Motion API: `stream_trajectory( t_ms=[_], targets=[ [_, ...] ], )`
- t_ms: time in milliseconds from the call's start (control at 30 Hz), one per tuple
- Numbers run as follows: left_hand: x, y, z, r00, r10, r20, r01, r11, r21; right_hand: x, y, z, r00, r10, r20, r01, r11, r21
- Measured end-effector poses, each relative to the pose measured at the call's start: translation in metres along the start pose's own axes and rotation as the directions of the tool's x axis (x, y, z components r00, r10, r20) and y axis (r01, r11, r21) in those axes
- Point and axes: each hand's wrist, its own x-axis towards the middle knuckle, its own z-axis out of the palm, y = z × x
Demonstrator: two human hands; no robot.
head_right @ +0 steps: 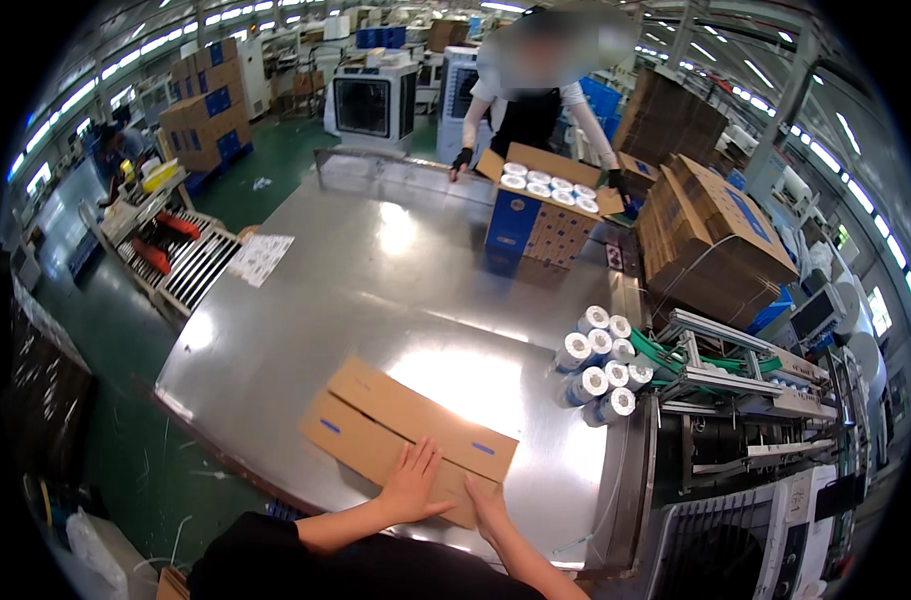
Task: The person picks up groups of rolls from a table and places them into a cardboard box. The person repeats this action for several boxes, occasionally moving to pick up a new flat box from a stack, opening it, and continuing the packing process.
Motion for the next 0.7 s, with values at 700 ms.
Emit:
stream_trajectory(
  t_ms=[700],
  targets=[
    [-0.051, -0.184, -0.059, 0.851, -0.433, -0.298, 0.489, 0.861, 0.144, -0.19, -0.215, 0.136, 0.011, -0.802, 0.597, 0.105, 0.595, 0.797]
  ],
)
